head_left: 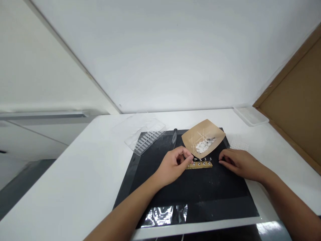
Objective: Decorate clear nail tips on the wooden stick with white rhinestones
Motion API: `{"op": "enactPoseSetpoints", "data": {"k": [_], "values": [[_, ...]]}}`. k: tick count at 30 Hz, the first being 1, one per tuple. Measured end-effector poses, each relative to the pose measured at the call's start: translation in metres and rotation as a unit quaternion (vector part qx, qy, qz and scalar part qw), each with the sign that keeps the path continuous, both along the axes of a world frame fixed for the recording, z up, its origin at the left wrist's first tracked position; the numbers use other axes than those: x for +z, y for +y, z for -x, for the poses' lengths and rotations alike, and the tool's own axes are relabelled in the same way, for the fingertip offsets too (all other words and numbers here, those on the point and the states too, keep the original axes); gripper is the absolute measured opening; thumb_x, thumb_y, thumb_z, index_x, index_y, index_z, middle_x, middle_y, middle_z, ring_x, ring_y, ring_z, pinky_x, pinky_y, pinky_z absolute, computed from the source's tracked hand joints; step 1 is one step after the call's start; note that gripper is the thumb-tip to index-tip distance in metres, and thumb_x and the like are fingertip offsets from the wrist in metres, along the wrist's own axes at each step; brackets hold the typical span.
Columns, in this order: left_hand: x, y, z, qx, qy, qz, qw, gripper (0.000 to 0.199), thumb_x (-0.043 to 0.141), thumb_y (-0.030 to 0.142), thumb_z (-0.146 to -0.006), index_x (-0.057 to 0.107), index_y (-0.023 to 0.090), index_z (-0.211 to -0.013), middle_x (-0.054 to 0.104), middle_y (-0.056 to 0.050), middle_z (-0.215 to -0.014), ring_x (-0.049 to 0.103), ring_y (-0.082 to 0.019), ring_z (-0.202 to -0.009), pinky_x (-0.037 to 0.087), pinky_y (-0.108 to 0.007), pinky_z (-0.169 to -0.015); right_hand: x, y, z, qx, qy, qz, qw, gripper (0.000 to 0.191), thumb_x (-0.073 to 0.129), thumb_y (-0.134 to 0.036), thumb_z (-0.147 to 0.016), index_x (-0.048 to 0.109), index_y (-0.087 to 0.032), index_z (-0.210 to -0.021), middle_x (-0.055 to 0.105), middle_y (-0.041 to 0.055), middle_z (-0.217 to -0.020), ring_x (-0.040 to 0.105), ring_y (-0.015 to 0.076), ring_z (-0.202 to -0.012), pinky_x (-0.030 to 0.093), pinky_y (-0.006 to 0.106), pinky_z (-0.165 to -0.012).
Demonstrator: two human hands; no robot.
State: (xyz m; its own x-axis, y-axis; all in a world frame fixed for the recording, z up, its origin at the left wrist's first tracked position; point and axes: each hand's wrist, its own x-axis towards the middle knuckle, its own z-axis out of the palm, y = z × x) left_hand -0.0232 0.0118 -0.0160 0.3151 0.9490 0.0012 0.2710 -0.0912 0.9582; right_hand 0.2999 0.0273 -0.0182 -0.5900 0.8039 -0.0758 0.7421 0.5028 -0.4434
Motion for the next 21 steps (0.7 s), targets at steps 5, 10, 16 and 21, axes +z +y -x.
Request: {"op": "enactPoseSetpoints", "data": {"k": [5, 10, 16, 21], "values": [[-0.0015, 0.0004, 0.001, -0.003, 0.003, -0.004, 1.0, 0.028, 0.068, 0.044, -0.097, 0.067, 0.016, -0.091, 0.074, -0.004, -0.081, 0.059, -0.011, -0.065, 0.047, -0.023, -0.064, 0.0002, 0.0003, 0.0001, 0.001, 0.0, 0.001, 1.0, 0.018, 0.051, -0.04, -0.107, 0.063, -0.027, -0.11, 0.066, 0.0004, -0.084, 0.062, 0.0188, -0.074, 0.042, 0.03, -0.066], [-0.004, 0.0005, 0.002, -0.002, 0.008, -0.018, 1.0, 0.026, 0.069, 0.042, -0.095, 0.067, 0.017, -0.091, 0.071, -0.003, -0.082, 0.06, -0.012, -0.067, 0.048, -0.023, -0.063, 0.0005, 0.0006, 0.0001, 0.0, -0.007, 0.004, 1.0, 0.016, 0.052, -0.039, -0.107, 0.063, -0.028, -0.11, 0.066, -0.0002, -0.084, 0.062, 0.0185, -0.074, 0.041, 0.03, -0.066], [-0.0035, 0.0, 0.0006, -0.018, 0.019, -0.008, 1.0, 0.024, 0.068, 0.04, -0.095, 0.066, 0.017, -0.09, 0.067, 0.0, -0.076, 0.053, -0.009, -0.059, 0.042, -0.02, -0.055, 0.0007, 0.0006, 0.0006, -0.002, -0.006, 0.008, 1.0, 0.014, 0.053, -0.038, -0.106, 0.063, -0.028, -0.11, 0.065, -0.0007, -0.084, 0.062, 0.0179, -0.074, 0.041, 0.03, -0.066], [-0.0012, -0.0004, -0.0009, -0.045, 0.025, 0.0, 0.999, 0.022, 0.066, 0.038, -0.096, 0.066, 0.017, -0.09, 0.07, -0.001, -0.075, 0.054, -0.01, -0.059, 0.043, -0.02, -0.055, -0.0001, 0.0004, 0.0005, -0.002, -0.005, 0.004, 1.0, 0.014, 0.053, -0.038, -0.106, 0.063, -0.028, -0.11, 0.065, -0.0011, -0.083, 0.061, 0.018, -0.073, 0.041, 0.03, -0.066]]}}
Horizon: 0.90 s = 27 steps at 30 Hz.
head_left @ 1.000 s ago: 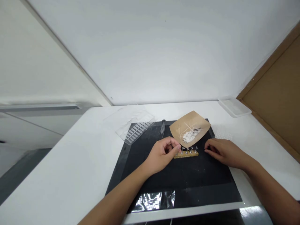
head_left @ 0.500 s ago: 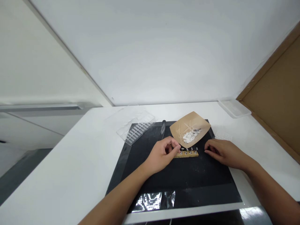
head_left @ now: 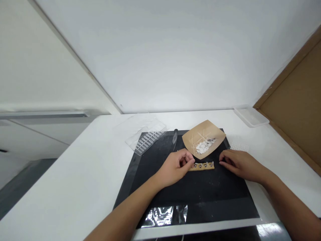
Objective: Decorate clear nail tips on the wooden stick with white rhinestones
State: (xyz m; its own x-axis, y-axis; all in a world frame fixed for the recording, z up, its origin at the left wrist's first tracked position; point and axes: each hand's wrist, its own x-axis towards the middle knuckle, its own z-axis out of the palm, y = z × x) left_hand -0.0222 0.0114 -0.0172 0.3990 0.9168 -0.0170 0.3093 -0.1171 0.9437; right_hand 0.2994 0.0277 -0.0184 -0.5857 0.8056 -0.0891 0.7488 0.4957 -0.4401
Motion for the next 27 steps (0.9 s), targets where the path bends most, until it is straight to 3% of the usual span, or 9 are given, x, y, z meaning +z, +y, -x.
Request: {"op": "enactPoseSetpoints", "data": {"k": [8, 15, 21, 27], "values": [[-0.0051, -0.0009, -0.0027, -0.038, 0.026, -0.01, 0.999, 0.024, 0.064, 0.039, -0.097, 0.066, 0.017, -0.089, 0.068, -0.001, -0.074, 0.056, -0.011, -0.06, 0.042, -0.02, -0.055, 0.0017, -0.0003, 0.0009, 0.003, 0.004, -0.007, 1.0, 0.016, 0.052, -0.039, -0.106, 0.063, -0.027, -0.109, 0.066, 0.0002, -0.083, 0.063, 0.0189, -0.073, 0.043, 0.03, -0.066], [-0.007, -0.0001, 0.0007, -0.051, 0.084, -0.055, 0.994, 0.02, 0.063, 0.035, -0.098, 0.066, 0.018, -0.088, 0.05, 0.006, -0.064, 0.043, -0.009, -0.057, 0.035, -0.021, -0.057, -0.0006, -0.0001, -0.0004, -0.001, 0.001, -0.004, 1.0, 0.016, 0.052, -0.04, -0.106, 0.063, -0.028, -0.107, 0.066, -0.0007, -0.082, 0.062, 0.0186, -0.072, 0.042, 0.03, -0.065], [-0.0028, 0.0015, 0.0018, -0.08, 0.108, -0.07, 0.988, 0.019, 0.061, 0.033, -0.1, 0.066, 0.019, -0.089, 0.052, 0.005, -0.064, 0.045, -0.01, -0.057, 0.036, -0.022, -0.058, 0.0031, -0.0008, 0.0012, 0.002, -0.001, 0.002, 1.0, 0.015, 0.053, -0.038, -0.106, 0.063, -0.027, -0.109, 0.066, -0.0003, -0.084, 0.062, 0.0186, -0.075, 0.042, 0.031, -0.067], [-0.0025, 0.0038, 0.0047, -0.121, 0.163, -0.159, 0.966, 0.019, 0.056, 0.032, -0.103, 0.067, 0.019, -0.094, 0.058, 0.002, -0.072, 0.053, -0.012, -0.064, 0.042, -0.025, -0.065, 0.0049, 0.0001, 0.0006, 0.003, 0.006, -0.003, 1.0, 0.012, 0.054, -0.034, -0.105, 0.064, -0.027, -0.109, 0.066, -0.0005, -0.084, 0.063, 0.0184, -0.076, 0.041, 0.03, -0.068]]}}
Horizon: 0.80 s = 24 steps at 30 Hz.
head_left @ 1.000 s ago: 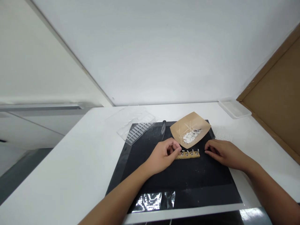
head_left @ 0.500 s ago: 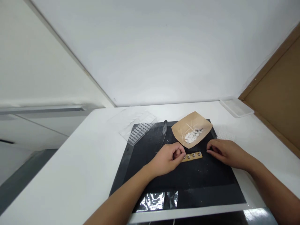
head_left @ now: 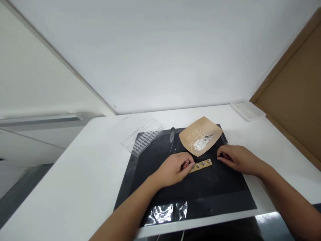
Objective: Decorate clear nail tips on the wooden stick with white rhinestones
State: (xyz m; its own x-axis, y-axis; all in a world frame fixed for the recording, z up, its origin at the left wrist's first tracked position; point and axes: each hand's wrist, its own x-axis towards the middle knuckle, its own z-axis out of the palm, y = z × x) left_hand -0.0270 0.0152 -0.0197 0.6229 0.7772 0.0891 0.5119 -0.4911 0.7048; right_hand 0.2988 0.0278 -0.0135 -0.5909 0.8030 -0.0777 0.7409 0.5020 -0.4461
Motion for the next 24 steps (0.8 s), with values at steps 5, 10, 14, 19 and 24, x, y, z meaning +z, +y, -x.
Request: {"op": "enactPoseSetpoints", "data": {"k": [5, 10, 14, 19, 24], "values": [[-0.003, 0.001, 0.003, -0.027, 0.02, -0.035, 0.999, 0.02, 0.053, 0.03, -0.105, 0.066, 0.019, -0.095, 0.061, 0.0, -0.078, 0.057, -0.013, -0.068, 0.043, -0.026, -0.067, -0.002, 0.0, -0.003, -0.007, 0.004, 0.001, 1.0, 0.012, 0.055, -0.035, -0.105, 0.064, -0.027, -0.109, 0.066, -0.0009, -0.084, 0.062, 0.0182, -0.074, 0.039, 0.029, -0.066], [-0.006, 0.002, 0.004, -0.027, 0.02, -0.042, 0.999, 0.019, 0.052, 0.03, -0.106, 0.065, 0.02, -0.096, 0.061, 0.001, -0.079, 0.056, -0.013, -0.068, 0.044, -0.026, -0.066, -0.002, 0.0, -0.001, 0.0, 0.011, -0.008, 1.0, 0.011, 0.054, -0.033, -0.106, 0.062, -0.026, -0.109, 0.065, -0.0005, -0.085, 0.061, 0.0183, -0.075, 0.041, 0.03, -0.068], [-0.004, 0.003, 0.005, -0.034, 0.011, -0.053, 0.998, 0.018, 0.053, 0.029, -0.106, 0.065, 0.02, -0.096, 0.06, 0.001, -0.08, 0.057, -0.013, -0.069, 0.044, -0.026, -0.066, -0.003, 0.0, 0.002, 0.005, 0.04, -0.028, 0.999, 0.01, 0.054, -0.032, -0.107, 0.061, -0.026, -0.111, 0.064, -0.0005, -0.087, 0.06, 0.018, -0.075, 0.042, 0.03, -0.068], [0.0, 0.003, 0.006, -0.049, 0.035, -0.097, 0.993, 0.019, 0.054, 0.035, -0.106, 0.064, 0.021, -0.099, 0.063, 0.001, -0.081, 0.06, -0.014, -0.069, 0.043, -0.026, -0.062, -0.008, -0.001, 0.005, 0.025, 0.118, -0.109, 0.987, 0.009, 0.055, -0.025, -0.104, 0.06, -0.026, -0.112, 0.059, -0.0004, -0.084, 0.057, 0.0168, -0.071, 0.043, 0.029, -0.065], [0.002, 0.0, 0.009, -0.053, 0.042, -0.196, 0.978, 0.017, 0.06, 0.037, -0.104, 0.061, 0.021, -0.108, 0.071, -0.002, -0.097, 0.068, -0.017, -0.078, 0.049, -0.029, -0.064, -0.011, -0.011, 0.03, 0.09, 0.191, -0.23, 0.95, 0.017, 0.061, -0.012, -0.096, 0.059, -0.024, -0.106, 0.058, -0.0017, -0.076, 0.055, 0.0158, -0.065, 0.039, 0.028, -0.059]]}}
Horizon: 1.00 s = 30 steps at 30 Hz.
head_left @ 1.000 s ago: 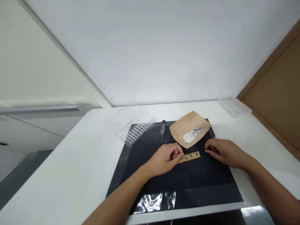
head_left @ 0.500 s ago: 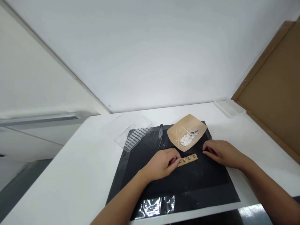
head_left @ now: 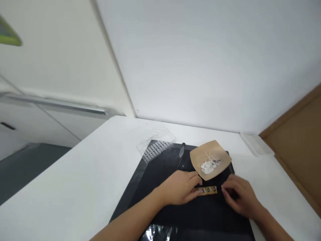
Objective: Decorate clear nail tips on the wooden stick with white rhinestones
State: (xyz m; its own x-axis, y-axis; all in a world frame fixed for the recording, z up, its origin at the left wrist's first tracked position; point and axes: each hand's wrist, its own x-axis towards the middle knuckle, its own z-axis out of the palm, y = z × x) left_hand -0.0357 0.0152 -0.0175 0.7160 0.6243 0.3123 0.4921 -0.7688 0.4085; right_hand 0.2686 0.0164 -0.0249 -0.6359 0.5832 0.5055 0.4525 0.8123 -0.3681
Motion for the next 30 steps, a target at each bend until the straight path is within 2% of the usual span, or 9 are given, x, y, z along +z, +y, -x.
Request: {"op": "enactPoseSetpoints", "data": {"k": [5, 8, 12, 15, 20, 23, 25, 28, 30], "values": [[0.002, -0.007, -0.007, 0.006, -0.086, -0.185, 0.979, 0.016, 0.06, 0.03, -0.098, 0.057, 0.021, -0.11, 0.071, -0.003, -0.09, 0.068, -0.02, -0.081, 0.052, -0.033, -0.066, 0.008, -0.002, 0.054, 0.114, -0.036, -0.13, 0.984, 0.019, 0.06, -0.009, -0.089, 0.062, -0.021, -0.103, 0.069, 0.0043, -0.086, 0.06, 0.0188, -0.072, 0.047, 0.033, -0.065], [0.003, -0.012, -0.011, 0.045, -0.19, -0.244, 0.95, 0.036, 0.06, 0.027, -0.09, 0.05, 0.02, -0.124, 0.074, -0.006, -0.094, 0.07, -0.022, -0.082, 0.054, -0.035, -0.071, 0.007, 0.005, 0.084, 0.116, -0.08, -0.157, 0.977, 0.02, 0.058, -0.017, -0.091, 0.066, -0.021, -0.109, 0.074, 0.0071, -0.095, 0.064, 0.024, -0.083, 0.051, 0.039, -0.077], [0.0, -0.009, -0.006, 0.067, -0.242, -0.245, 0.936, 0.059, 0.061, 0.04, -0.09, 0.038, 0.016, -0.139, 0.074, -0.013, -0.104, 0.071, -0.027, -0.092, 0.058, -0.042, -0.084, -0.011, 0.013, 0.102, 0.08, -0.115, -0.176, 0.974, 0.029, 0.055, -0.028, -0.096, 0.068, -0.023, -0.122, 0.075, 0.0066, -0.107, 0.065, 0.0266, -0.101, 0.045, 0.044, -0.098], [-0.006, -0.004, -0.001, 0.068, -0.241, -0.246, 0.936, 0.067, 0.063, 0.05, -0.09, 0.038, 0.014, -0.14, 0.072, -0.015, -0.105, 0.07, -0.029, -0.094, 0.059, -0.044, -0.089, -0.025, 0.02, 0.1, 0.061, -0.11, -0.252, 0.959, 0.029, 0.051, -0.032, -0.103, 0.069, -0.024, -0.124, 0.074, 0.0057, -0.108, 0.064, 0.0248, -0.104, 0.04, 0.041, -0.105], [-0.013, 0.0, -0.003, 0.037, -0.223, -0.206, 0.952, 0.049, 0.061, 0.041, -0.099, 0.043, 0.015, -0.136, 0.073, -0.015, -0.112, 0.07, -0.027, -0.106, 0.057, -0.039, -0.098, -0.034, 0.032, 0.092, 0.097, -0.165, -0.324, 0.926, 0.038, 0.05, -0.04, -0.106, 0.067, -0.023, -0.135, 0.073, 0.0088, -0.127, 0.061, 0.0274, -0.118, 0.039, 0.042, -0.111], [-0.013, -0.003, -0.007, 0.014, -0.21, -0.196, 0.958, 0.037, 0.057, 0.034, -0.102, 0.045, 0.017, -0.133, 0.073, -0.013, -0.111, 0.069, -0.026, -0.111, 0.056, -0.039, -0.102, -0.037, 0.032, 0.093, 0.083, -0.151, -0.31, 0.935, 0.037, 0.052, -0.036, -0.104, 0.066, -0.022, -0.135, 0.071, 0.0089, -0.135, 0.058, 0.0287, -0.129, 0.039, 0.044, -0.116], [-0.014, -0.004, -0.009, 0.013, -0.211, -0.2, 0.957, 0.043, 0.059, 0.038, -0.1, 0.045, 0.017, -0.135, 0.072, -0.013, -0.11, 0.069, -0.027, -0.108, 0.056, -0.042, -0.101, -0.034, 0.028, 0.095, 0.103, -0.188, -0.265, 0.94, 0.041, 0.059, -0.031, -0.1, 0.063, -0.023, -0.141, 0.07, 0.0067, -0.139, 0.057, 0.027, -0.134, 0.04, 0.043, -0.119], [-0.017, -0.005, -0.012, 0.018, -0.23, -0.204, 0.951, 0.056, 0.065, 0.042, -0.092, 0.046, 0.015, -0.137, 0.07, -0.016, -0.11, 0.069, -0.03, -0.105, 0.058, -0.046, -0.094, -0.024, 0.019, 0.099, 0.137, -0.171, -0.202, 0.955, 0.048, 0.061, -0.025, -0.095, 0.061, -0.021, -0.143, 0.074, 0.0074, -0.133, 0.063, 0.0253, -0.127, 0.045, 0.042, -0.119], [-0.019, -0.005, -0.014, 0.028, -0.238, -0.214, 0.947, 0.057, 0.066, 0.036, -0.086, 0.047, 0.015, -0.136, 0.07, -0.016, -0.11, 0.069, -0.03, -0.102, 0.058, -0.047, -0.089, -0.014, 0.012, 0.102, 0.137, -0.14, -0.153, 0.969, 0.052, 0.061, -0.025, -0.094, 0.06, -0.021, -0.145, 0.075, 0.009, -0.129, 0.067, 0.0266, -0.121, 0.048, 0.045, -0.117]]}}
